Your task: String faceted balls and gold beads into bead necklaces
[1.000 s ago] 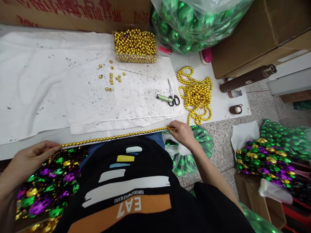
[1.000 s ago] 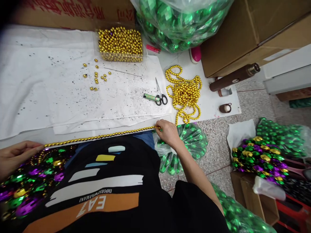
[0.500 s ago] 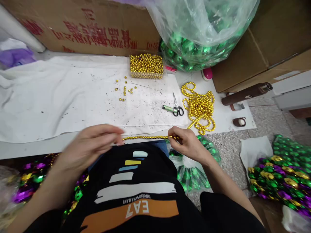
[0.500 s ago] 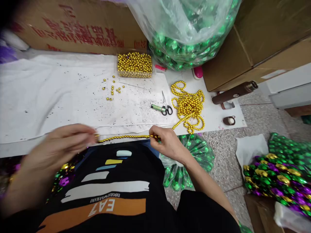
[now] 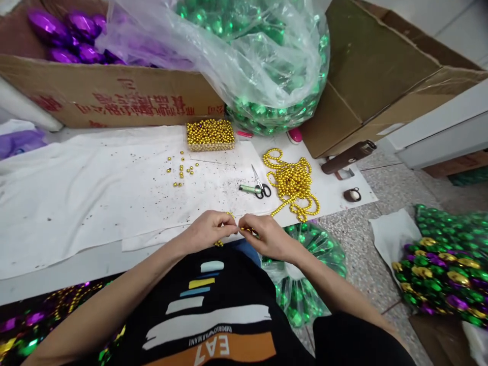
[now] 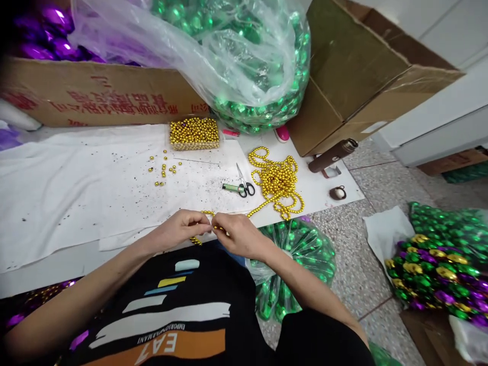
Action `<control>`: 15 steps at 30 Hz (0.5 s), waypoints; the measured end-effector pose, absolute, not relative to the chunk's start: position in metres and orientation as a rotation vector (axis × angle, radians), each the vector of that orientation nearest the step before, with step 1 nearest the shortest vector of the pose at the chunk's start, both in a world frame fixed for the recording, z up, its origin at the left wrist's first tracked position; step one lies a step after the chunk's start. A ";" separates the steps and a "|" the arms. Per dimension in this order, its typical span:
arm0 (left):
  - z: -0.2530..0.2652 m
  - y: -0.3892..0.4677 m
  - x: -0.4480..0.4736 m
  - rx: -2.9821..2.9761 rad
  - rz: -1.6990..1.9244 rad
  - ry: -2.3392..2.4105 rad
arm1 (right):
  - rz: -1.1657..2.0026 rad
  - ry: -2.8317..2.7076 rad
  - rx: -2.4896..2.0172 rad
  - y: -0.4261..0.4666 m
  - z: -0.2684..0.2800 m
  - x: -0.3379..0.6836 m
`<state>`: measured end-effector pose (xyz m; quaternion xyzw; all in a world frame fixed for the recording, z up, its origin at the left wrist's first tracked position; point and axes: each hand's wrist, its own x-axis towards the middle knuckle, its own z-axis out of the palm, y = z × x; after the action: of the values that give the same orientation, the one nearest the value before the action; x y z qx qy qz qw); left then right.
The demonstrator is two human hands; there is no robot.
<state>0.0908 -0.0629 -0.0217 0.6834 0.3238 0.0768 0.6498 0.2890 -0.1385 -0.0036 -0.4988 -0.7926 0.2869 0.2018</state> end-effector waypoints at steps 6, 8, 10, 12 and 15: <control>-0.008 -0.050 0.066 1.596 -0.059 0.739 | 0.558 -2.191 -1.413 -0.137 0.008 0.313; -0.003 -0.045 0.050 1.581 -0.083 0.781 | 0.474 -2.125 -1.465 -0.135 0.014 0.328; 0.004 -0.041 0.034 1.611 -0.090 0.837 | 0.392 -2.090 -1.497 -0.133 0.020 0.341; 0.013 -0.039 0.021 1.670 -0.111 0.910 | 0.300 -2.056 -1.525 -0.131 0.025 0.353; 0.031 -0.037 0.006 1.757 -0.148 1.039 | 0.165 -1.992 -1.587 -0.131 0.035 0.365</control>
<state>0.0058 -0.0369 0.0314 0.7330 0.4335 -0.0619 0.5205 0.3647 -0.1307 0.0351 -0.5951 -0.7468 0.0619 0.2904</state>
